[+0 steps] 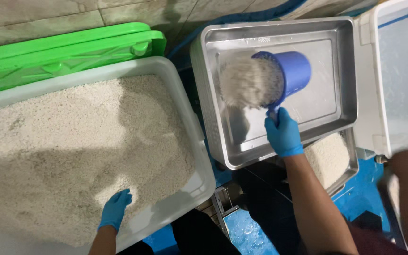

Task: The person scoops white rice from a large white bin using a blue scoop and pours it into a metal tray. A second person spreads the rice in the tray and moves it aside. The process repeats with multiple trays.

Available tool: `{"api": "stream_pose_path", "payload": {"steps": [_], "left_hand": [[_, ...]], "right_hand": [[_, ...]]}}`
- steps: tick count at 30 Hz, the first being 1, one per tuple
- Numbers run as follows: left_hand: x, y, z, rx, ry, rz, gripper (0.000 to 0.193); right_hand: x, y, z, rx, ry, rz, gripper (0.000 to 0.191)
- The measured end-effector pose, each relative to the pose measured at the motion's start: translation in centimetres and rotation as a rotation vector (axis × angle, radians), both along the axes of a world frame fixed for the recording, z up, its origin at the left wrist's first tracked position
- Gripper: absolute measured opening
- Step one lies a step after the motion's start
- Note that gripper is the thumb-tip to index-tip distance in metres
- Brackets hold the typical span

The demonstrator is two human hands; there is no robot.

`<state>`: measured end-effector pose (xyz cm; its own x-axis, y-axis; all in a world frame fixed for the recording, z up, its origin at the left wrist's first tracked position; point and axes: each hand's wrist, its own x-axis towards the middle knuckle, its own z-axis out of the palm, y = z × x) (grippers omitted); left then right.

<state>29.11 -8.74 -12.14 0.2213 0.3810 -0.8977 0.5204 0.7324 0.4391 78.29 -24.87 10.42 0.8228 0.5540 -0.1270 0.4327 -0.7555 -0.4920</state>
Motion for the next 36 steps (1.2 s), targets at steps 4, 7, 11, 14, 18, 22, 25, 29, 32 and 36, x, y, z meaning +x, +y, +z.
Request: {"api": "stream_pose_path", "payload": {"steps": [4, 7, 11, 14, 18, 22, 25, 29, 32, 36], "left_hand": [[1.8, -0.1, -0.2, 0.008, -0.092, 0.030, 0.046], [2.2, -1.1, -0.6, 0.014, -0.098, 0.001, 0.047], [2.0, -2.8, -0.7, 0.102, 0.037, -0.191, 0.049], [1.4, -3.7, -0.6, 0.124, 0.071, -0.213, 0.049], [-0.4, -3.8, -0.5, 0.256, 0.135, -0.258, 0.042], [-3.3, -1.9, -0.5, 0.764, 0.062, -0.210, 0.033], [-6.1, 0.4, -0.7, 0.802, 0.134, -0.107, 0.031], [-11.4, 3.9, -0.4, 0.939, 0.381, -0.088, 0.031], [-15.0, 7.7, 0.2, 0.894, 0.542, -0.037, 0.040], [-18.8, 13.0, 0.7, 0.850, 0.685, -0.106, 0.076]], "right_hand": [[4.2, -0.2, -2.3, -0.267, -0.248, -0.039, 0.021], [6.4, 0.2, -2.8, -0.292, -0.417, -0.078, 0.027], [10.2, 0.0, -2.1, -0.378, -0.414, -0.157, 0.028], [12.5, -1.5, -2.0, -0.397, -0.517, -0.233, 0.032], [14.2, -3.3, -1.7, -0.419, -0.597, -0.286, 0.040], [13.1, -3.2, -1.3, -0.236, -0.539, -0.309, 0.052], [6.7, -0.5, -0.4, 0.024, -0.540, -0.124, 0.053], [-11.9, 4.5, 0.0, -0.175, -0.339, -0.209, 0.036], [-25.7, 9.4, -3.2, -0.061, -0.335, 0.230, 0.037], [-33.7, 15.0, -11.8, -0.567, 0.135, 0.379, 0.045]]}}
